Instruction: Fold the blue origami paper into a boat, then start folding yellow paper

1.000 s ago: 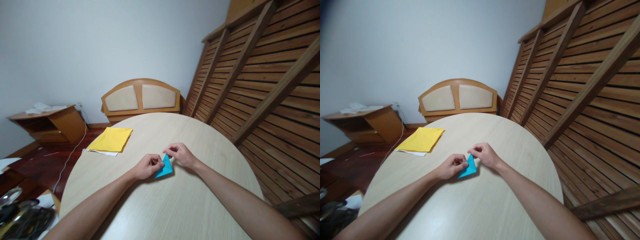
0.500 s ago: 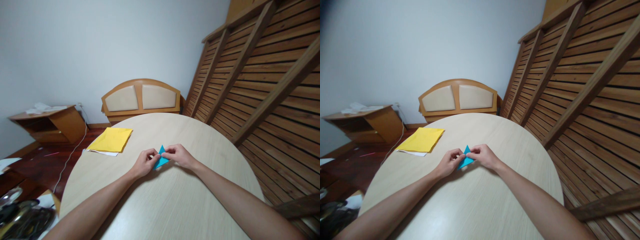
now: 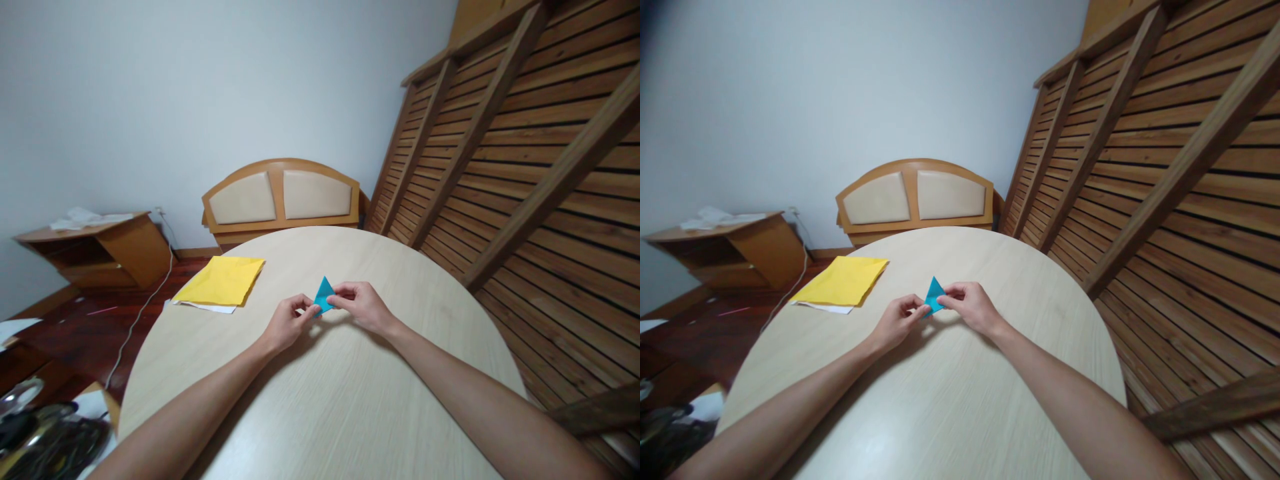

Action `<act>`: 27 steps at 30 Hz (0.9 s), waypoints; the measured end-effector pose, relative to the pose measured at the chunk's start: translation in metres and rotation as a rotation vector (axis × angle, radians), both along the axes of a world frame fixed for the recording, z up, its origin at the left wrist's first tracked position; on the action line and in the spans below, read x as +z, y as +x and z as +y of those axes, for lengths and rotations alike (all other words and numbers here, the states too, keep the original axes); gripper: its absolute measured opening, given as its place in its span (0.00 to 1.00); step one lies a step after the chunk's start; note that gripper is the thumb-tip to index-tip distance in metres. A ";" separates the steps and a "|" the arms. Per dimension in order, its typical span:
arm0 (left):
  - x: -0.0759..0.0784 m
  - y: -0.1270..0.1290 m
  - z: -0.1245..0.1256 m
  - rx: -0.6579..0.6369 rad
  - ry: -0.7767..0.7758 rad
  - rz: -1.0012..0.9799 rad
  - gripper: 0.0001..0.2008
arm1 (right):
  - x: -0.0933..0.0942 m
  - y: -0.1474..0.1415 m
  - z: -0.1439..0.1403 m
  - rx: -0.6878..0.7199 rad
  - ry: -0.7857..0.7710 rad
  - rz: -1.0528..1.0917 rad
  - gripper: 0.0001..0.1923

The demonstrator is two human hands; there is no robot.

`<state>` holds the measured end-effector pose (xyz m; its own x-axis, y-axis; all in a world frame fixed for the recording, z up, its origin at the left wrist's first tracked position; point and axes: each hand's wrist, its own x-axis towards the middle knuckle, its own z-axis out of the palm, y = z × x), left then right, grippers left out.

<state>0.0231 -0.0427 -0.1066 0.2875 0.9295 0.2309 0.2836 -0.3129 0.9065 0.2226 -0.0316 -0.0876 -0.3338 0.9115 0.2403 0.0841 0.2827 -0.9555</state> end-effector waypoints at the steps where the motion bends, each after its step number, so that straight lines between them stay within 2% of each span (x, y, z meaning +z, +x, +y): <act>1: 0.000 0.000 0.000 -0.003 -0.024 -0.016 0.21 | 0.000 0.000 0.000 -0.010 0.008 -0.004 0.14; 6: 0.000 0.001 0.000 -0.053 -0.126 -0.118 0.21 | -0.001 0.002 0.002 -0.046 0.023 -0.004 0.14; 12: -0.003 0.001 0.002 -0.092 -0.183 -0.131 0.18 | -0.004 0.004 0.005 -0.047 0.041 -0.024 0.14; 18: -0.007 0.001 -0.001 -0.050 -0.135 -0.023 0.15 | -0.006 0.007 0.005 0.039 0.068 -0.044 0.16; 27: -0.005 0.003 0.001 0.001 -0.113 -0.043 0.20 | -0.007 0.006 -0.001 0.147 0.133 -0.140 0.15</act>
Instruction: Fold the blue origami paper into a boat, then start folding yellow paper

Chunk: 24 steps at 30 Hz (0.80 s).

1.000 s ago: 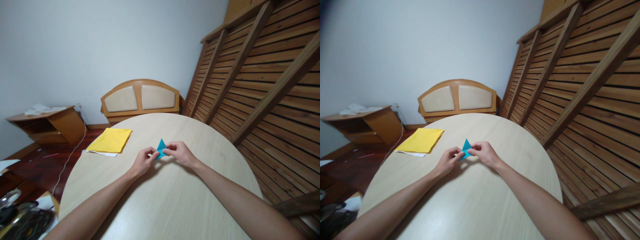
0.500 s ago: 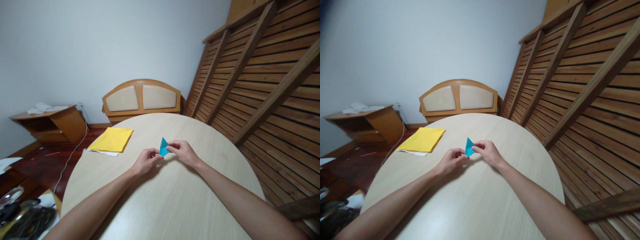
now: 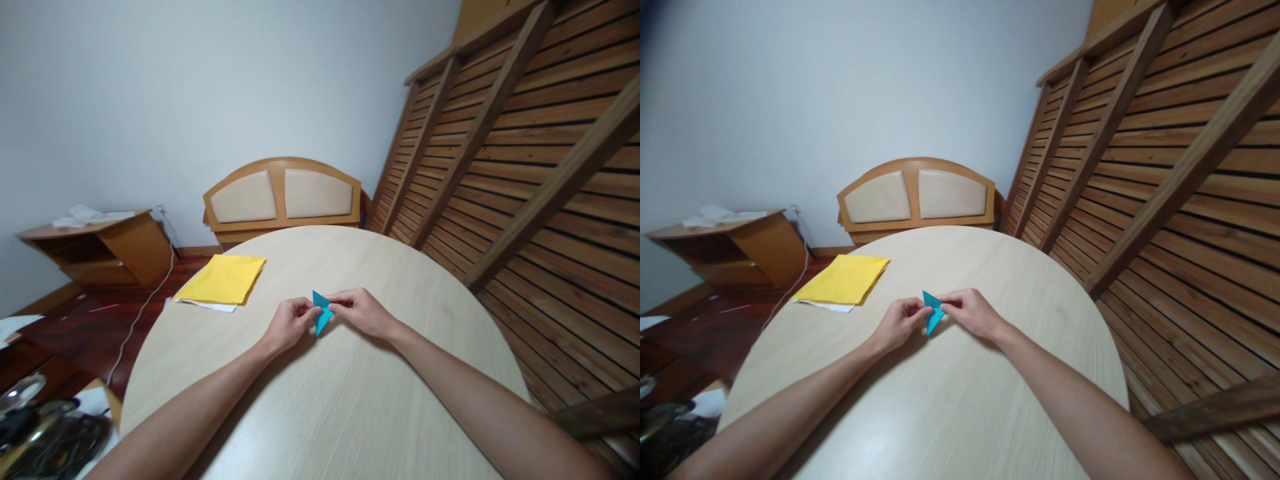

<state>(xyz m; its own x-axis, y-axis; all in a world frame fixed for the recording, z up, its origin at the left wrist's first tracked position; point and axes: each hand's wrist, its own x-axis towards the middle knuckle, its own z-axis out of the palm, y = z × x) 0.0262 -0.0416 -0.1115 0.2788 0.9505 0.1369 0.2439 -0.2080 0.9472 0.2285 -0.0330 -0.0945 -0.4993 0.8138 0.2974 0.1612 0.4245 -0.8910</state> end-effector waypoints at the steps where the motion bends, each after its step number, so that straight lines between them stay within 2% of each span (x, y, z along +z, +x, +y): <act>1: 0.000 0.000 0.000 -0.007 -0.008 -0.012 0.20 | -0.001 0.000 0.001 -0.007 -0.003 0.007 0.14; 7: 0.001 0.001 0.000 -0.045 -0.036 -0.089 0.22 | -0.001 -0.001 0.003 -0.108 -0.062 0.072 0.13; 11: 0.004 0.002 -0.001 -0.042 -0.056 -0.113 0.20 | 0.003 -0.001 0.002 -0.107 -0.035 0.060 0.09; 17: 0.004 0.001 0.001 -0.008 -0.079 -0.122 0.20 | 0.004 -0.002 -0.001 -0.137 0.019 0.001 0.10; 20: 0.002 0.000 0.002 -0.009 -0.071 -0.150 0.20 | 0.000 -0.004 -0.001 -0.233 0.110 -0.056 0.09; 24: 0.001 -0.001 0.002 -0.006 -0.053 -0.190 0.16 | -0.002 -0.008 -0.002 -0.380 0.359 -0.175 0.03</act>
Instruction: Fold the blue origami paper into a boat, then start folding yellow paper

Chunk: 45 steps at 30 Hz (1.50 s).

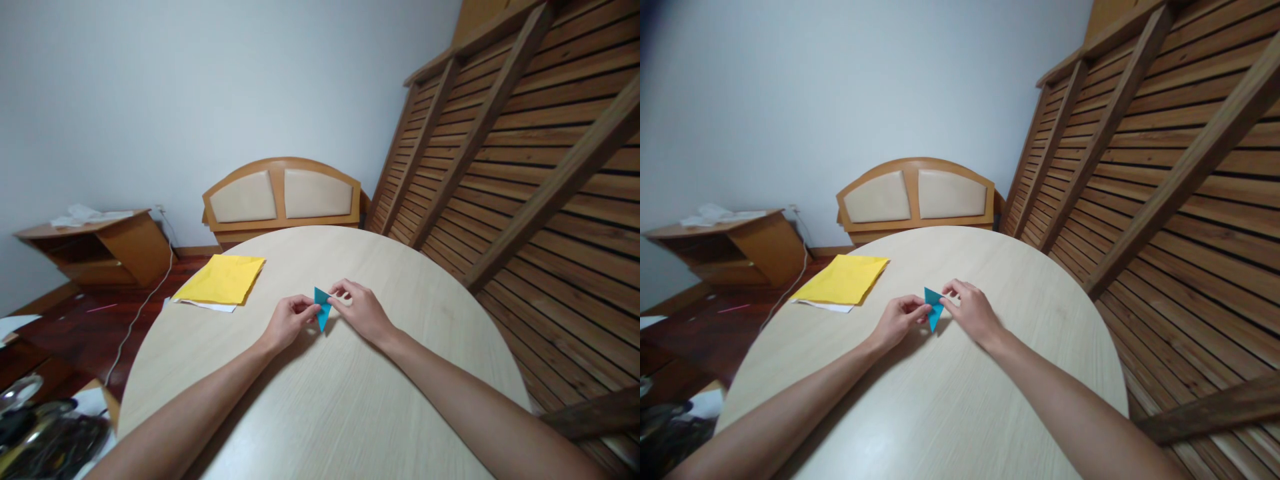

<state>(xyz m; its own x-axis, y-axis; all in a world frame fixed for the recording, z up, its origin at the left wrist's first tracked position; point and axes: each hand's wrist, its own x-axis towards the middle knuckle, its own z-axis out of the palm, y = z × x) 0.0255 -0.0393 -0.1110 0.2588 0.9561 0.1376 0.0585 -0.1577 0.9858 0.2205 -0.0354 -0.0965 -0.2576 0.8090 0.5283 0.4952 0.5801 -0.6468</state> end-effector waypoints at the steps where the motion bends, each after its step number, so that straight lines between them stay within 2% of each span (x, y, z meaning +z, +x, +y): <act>1: 0.000 0.000 0.000 -0.001 0.005 -0.011 0.16 | 0.000 -0.001 -0.001 -0.020 0.053 -0.028 0.01; 4: 0.001 0.000 -0.001 -0.013 0.033 -0.046 0.16 | 0.002 -0.004 -0.004 -0.014 0.104 -0.059 0.02; 10: 0.003 0.000 -0.002 -0.030 0.085 -0.040 0.19 | 0.001 -0.007 -0.006 0.080 0.035 -0.015 0.01; 17: 0.002 -0.002 -0.001 -0.026 0.149 -0.018 0.22 | 0.000 -0.010 -0.008 0.178 -0.052 0.121 0.07; 20: 0.001 -0.002 -0.001 -0.012 0.156 -0.019 0.22 | -0.003 -0.011 -0.008 0.194 -0.038 0.152 0.08; 27: 0.001 0.000 -0.004 -0.043 0.241 -0.071 0.17 | -0.006 -0.012 -0.006 0.232 -0.035 0.193 0.09; 35: 0.000 -0.001 -0.005 -0.043 0.215 -0.067 0.19 | -0.003 -0.011 -0.008 0.218 -0.028 0.175 0.08; 45: 0.000 -0.002 -0.003 -0.037 0.226 -0.009 0.23 | -0.004 -0.012 -0.009 0.234 -0.094 0.230 0.12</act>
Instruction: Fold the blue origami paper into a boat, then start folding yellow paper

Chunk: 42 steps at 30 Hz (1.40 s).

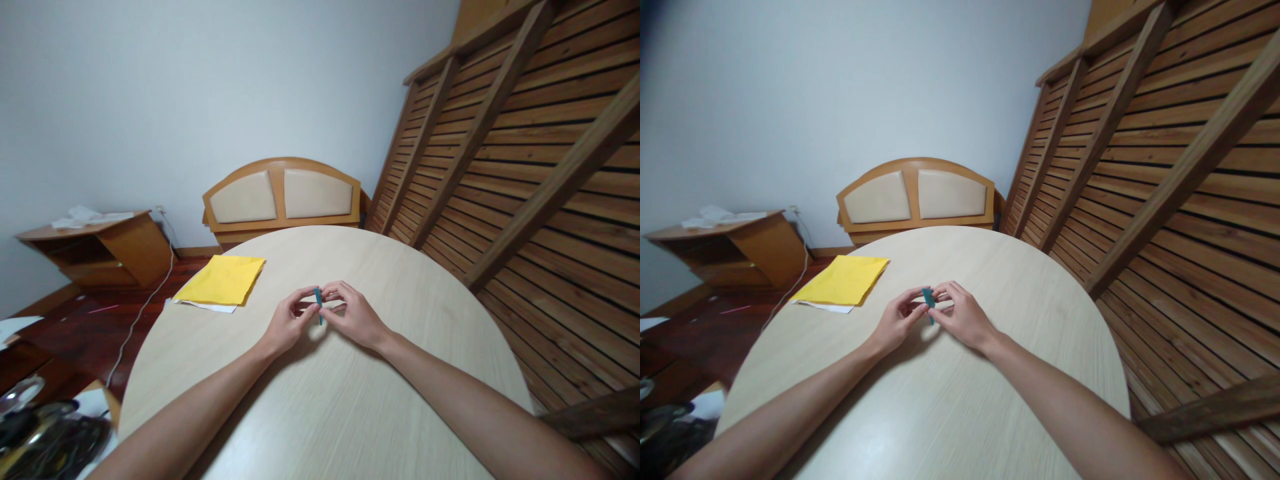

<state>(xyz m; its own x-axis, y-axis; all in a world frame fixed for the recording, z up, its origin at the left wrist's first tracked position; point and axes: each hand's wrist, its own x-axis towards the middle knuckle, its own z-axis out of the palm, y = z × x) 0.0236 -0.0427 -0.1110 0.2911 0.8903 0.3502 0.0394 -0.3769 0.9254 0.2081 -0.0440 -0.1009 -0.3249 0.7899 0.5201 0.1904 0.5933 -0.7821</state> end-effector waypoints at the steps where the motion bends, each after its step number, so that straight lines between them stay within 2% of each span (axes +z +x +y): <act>1: 0.000 0.000 0.000 -0.003 0.000 0.009 0.23 | 0.000 0.000 0.000 0.001 -0.006 0.007 0.12; 20: 0.003 -0.001 -0.002 -0.005 -0.011 0.049 0.25 | -0.001 0.000 0.000 0.015 -0.068 0.032 0.14; 33: 0.001 -0.001 -0.001 0.019 -0.007 0.046 0.23 | 0.001 0.001 -0.001 0.020 -0.084 0.030 0.17; 42: 0.001 -0.002 0.001 0.061 0.030 0.045 0.20 | 0.003 0.003 -0.002 0.044 -0.063 0.006 0.14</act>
<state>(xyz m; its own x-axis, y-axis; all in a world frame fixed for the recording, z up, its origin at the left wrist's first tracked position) 0.0215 -0.0416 -0.1096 0.2526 0.8961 0.3650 0.1041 -0.4003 0.9105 0.2107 -0.0456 -0.0979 -0.3574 0.8058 0.4721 0.1604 0.5510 -0.8190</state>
